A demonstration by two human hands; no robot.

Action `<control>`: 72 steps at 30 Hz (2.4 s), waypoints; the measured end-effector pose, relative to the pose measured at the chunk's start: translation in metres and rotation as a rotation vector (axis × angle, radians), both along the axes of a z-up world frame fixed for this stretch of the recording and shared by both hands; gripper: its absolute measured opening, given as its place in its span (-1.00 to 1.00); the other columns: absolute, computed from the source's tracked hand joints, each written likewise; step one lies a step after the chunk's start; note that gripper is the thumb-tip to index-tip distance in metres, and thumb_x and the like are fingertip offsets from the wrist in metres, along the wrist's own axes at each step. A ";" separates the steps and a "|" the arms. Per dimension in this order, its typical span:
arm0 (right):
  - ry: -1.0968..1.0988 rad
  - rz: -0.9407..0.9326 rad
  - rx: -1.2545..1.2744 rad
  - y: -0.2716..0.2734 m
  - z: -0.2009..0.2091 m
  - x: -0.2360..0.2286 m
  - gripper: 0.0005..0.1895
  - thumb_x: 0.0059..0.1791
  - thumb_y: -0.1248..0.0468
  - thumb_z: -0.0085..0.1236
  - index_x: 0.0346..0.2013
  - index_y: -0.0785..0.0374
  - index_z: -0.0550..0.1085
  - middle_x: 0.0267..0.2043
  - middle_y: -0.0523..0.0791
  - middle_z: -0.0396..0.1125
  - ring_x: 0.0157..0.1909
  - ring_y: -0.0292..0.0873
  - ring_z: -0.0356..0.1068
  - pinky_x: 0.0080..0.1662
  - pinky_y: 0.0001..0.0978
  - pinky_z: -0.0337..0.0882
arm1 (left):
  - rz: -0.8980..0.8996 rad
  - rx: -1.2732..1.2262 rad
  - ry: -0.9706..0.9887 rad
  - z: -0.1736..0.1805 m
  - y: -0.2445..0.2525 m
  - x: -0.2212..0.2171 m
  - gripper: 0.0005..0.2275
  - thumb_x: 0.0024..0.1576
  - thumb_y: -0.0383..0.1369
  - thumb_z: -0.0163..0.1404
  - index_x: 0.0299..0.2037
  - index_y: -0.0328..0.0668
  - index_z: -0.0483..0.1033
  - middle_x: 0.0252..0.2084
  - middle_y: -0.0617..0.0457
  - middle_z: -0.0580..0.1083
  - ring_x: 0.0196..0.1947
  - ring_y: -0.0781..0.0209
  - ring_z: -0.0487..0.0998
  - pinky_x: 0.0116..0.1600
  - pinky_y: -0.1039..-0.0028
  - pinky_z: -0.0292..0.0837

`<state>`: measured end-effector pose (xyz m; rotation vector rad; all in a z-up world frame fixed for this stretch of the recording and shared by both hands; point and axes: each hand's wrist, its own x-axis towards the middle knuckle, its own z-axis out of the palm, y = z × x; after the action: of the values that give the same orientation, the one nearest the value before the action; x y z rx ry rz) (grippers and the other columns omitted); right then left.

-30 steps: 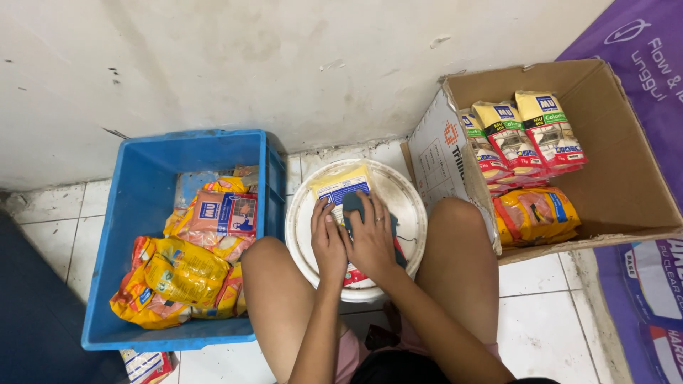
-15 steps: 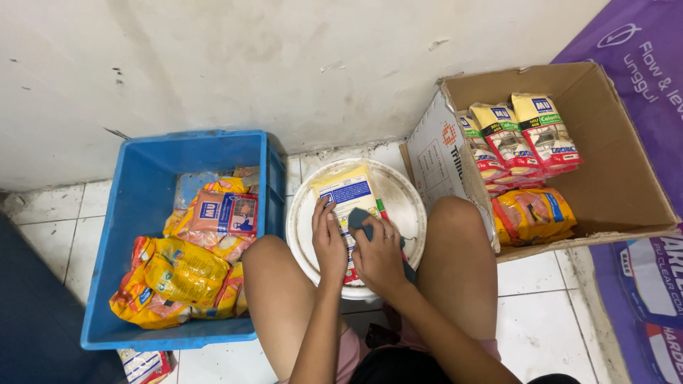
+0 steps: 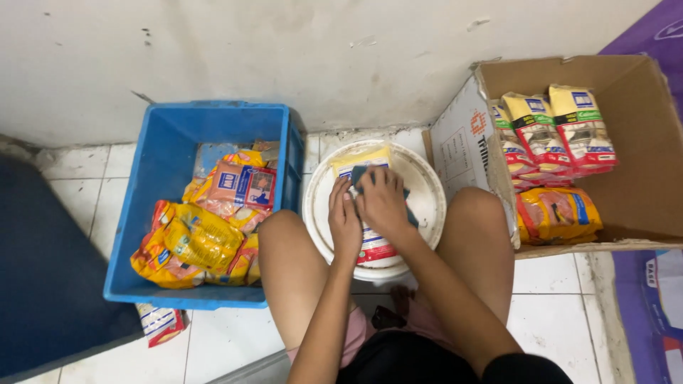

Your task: Cleaning a package of building material with a cloth while sitting on the floor.

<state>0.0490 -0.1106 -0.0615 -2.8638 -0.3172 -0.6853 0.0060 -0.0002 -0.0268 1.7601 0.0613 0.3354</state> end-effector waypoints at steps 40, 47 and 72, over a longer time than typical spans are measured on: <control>0.117 0.098 -0.056 0.037 0.024 0.020 -0.67 -0.05 0.05 0.14 -0.14 0.19 0.42 -0.01 0.05 0.27 0.18 0.28 0.28 0.14 0.10 0.25 | 0.111 -0.600 0.082 0.024 0.006 -0.003 -0.47 0.51 -0.24 -0.42 0.63 -0.21 -0.28 0.53 -0.32 0.21 0.58 -0.28 0.19 0.64 -0.05 -0.01; 0.094 0.504 -0.043 0.029 0.026 -0.083 -0.80 -0.02 0.15 -0.03 -0.17 0.13 0.44 -0.05 -0.04 0.27 0.19 0.16 0.28 0.24 0.09 0.21 | 0.010 -0.653 0.125 0.038 0.047 -0.002 -0.54 0.50 -0.23 -0.35 0.55 -0.26 0.18 0.50 -0.28 0.31 0.60 -0.23 0.14 0.62 -0.01 0.03; 0.001 -0.110 0.366 -0.035 0.003 0.008 -0.65 0.07 0.03 0.20 -0.03 0.14 0.36 0.10 0.12 0.27 0.06 0.38 0.46 0.06 0.17 0.50 | -0.148 0.578 0.066 0.008 -0.017 -0.007 -0.44 0.39 -0.31 -0.08 0.57 -0.36 0.12 0.67 -0.37 -0.07 0.68 -0.25 -0.16 0.67 0.08 -0.28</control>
<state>0.0570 -0.1460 -0.0589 -2.5447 -0.0272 -0.6813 -0.0006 -0.0170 -0.0184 2.3329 -0.1312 0.1948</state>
